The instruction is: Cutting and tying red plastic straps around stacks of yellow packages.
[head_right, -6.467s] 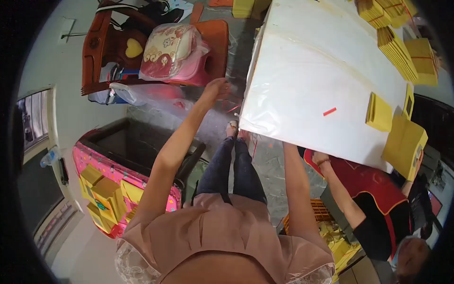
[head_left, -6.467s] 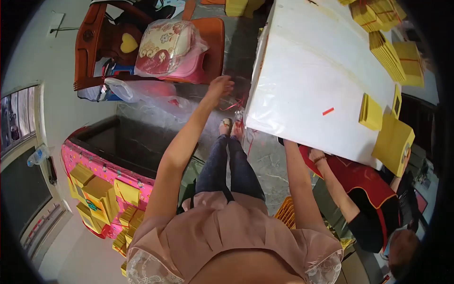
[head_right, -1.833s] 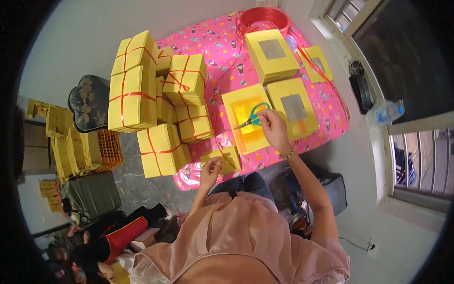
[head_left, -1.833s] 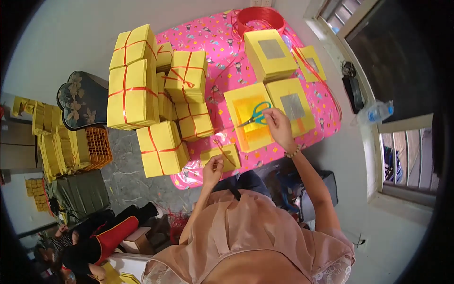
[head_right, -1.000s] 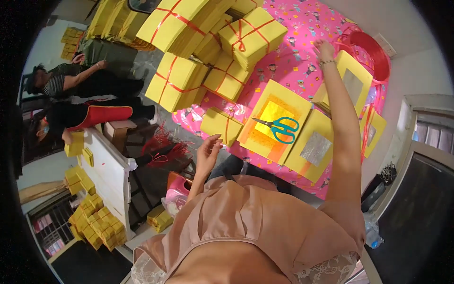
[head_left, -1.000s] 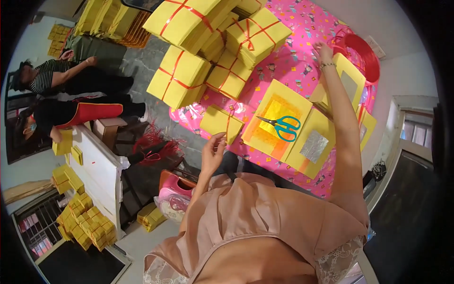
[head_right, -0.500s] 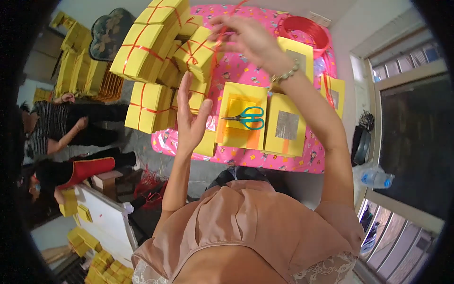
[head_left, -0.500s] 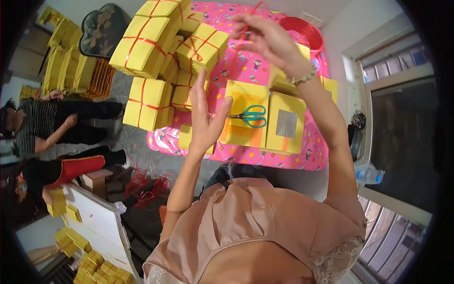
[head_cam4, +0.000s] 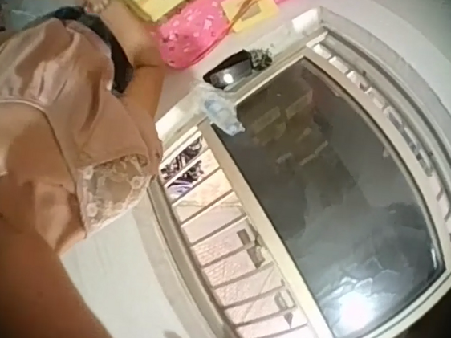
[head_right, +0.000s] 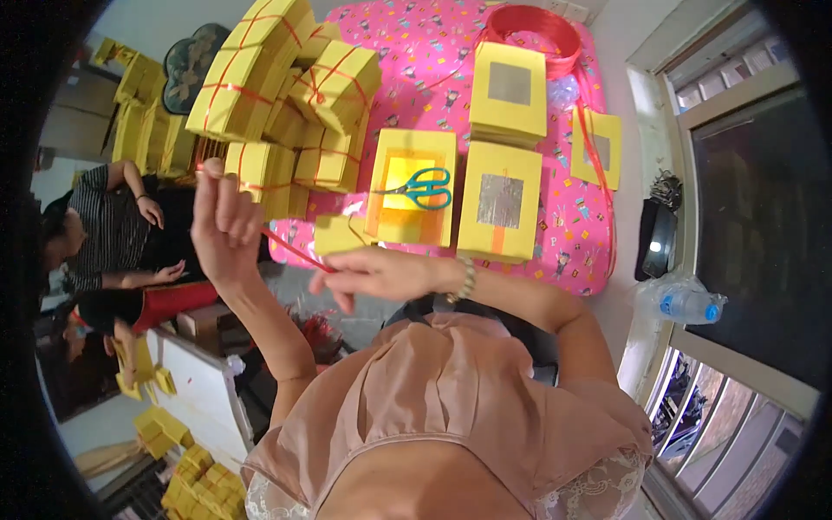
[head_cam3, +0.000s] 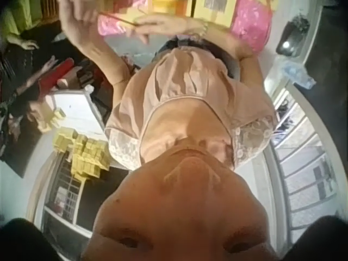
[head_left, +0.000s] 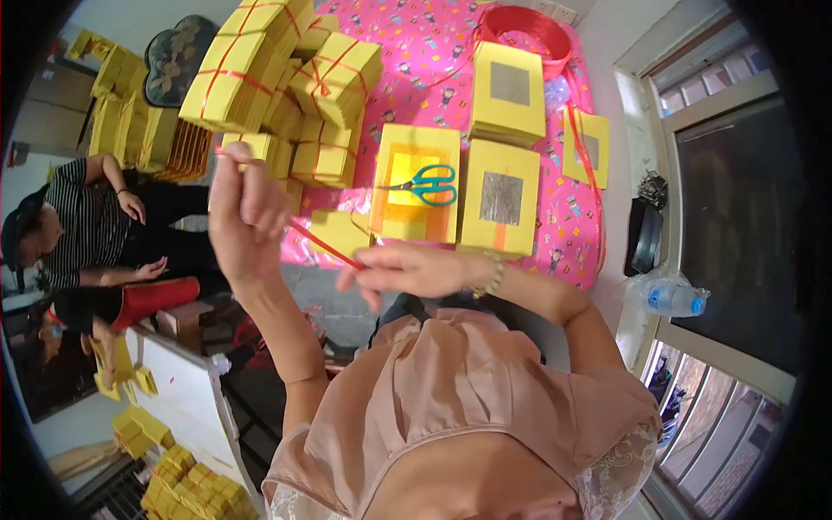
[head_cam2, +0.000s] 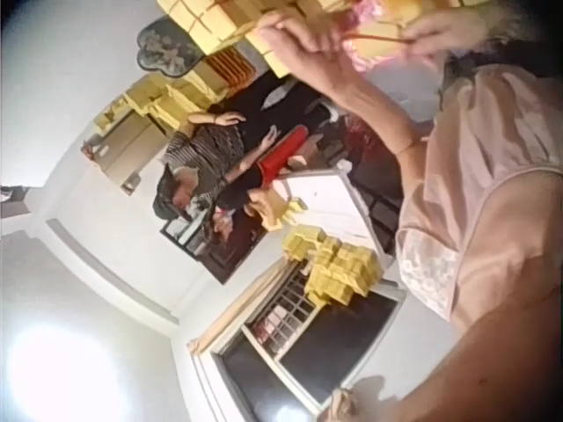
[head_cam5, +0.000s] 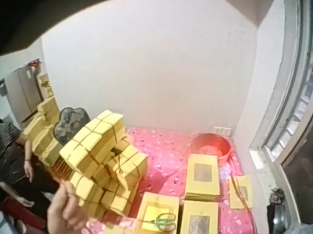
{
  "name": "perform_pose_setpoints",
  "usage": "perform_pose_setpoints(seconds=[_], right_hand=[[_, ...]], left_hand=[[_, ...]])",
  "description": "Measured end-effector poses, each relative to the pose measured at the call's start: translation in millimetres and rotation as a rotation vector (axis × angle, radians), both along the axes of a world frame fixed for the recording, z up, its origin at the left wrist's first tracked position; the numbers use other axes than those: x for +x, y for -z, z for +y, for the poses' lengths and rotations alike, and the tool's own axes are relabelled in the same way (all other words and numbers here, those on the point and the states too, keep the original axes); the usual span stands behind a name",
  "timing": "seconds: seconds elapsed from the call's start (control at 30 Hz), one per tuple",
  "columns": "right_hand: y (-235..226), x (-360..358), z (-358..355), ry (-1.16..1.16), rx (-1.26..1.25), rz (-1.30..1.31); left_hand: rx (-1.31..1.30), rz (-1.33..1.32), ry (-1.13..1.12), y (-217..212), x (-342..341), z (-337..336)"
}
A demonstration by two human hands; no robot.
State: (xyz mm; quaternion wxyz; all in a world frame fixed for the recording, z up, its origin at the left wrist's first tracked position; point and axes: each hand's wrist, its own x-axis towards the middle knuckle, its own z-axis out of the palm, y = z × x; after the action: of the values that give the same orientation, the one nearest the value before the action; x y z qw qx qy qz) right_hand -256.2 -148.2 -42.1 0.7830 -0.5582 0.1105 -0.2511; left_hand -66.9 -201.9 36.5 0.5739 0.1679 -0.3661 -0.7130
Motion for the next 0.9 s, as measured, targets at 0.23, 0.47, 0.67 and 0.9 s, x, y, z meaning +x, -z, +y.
perform_pose_setpoints(seconds=[0.23, 0.47, 0.67, 0.9], right_hand=[[21, -119, 71, 0.040, 0.221, 0.306], [115, -230, 122, 0.385, 0.246, 0.469], [202, -279, 180, 0.609, 0.234, 0.727], [249, -295, 228, 1.237, 0.385, 0.939]], left_hand=[[-0.014, -0.057, -0.239, 11, 45, 24], [0.080, -0.088, -0.251, 89, 88, 38], [0.218, -0.056, -0.304, 149, 95, 50], [0.376, -0.024, -0.341, 182, 93, 53]])
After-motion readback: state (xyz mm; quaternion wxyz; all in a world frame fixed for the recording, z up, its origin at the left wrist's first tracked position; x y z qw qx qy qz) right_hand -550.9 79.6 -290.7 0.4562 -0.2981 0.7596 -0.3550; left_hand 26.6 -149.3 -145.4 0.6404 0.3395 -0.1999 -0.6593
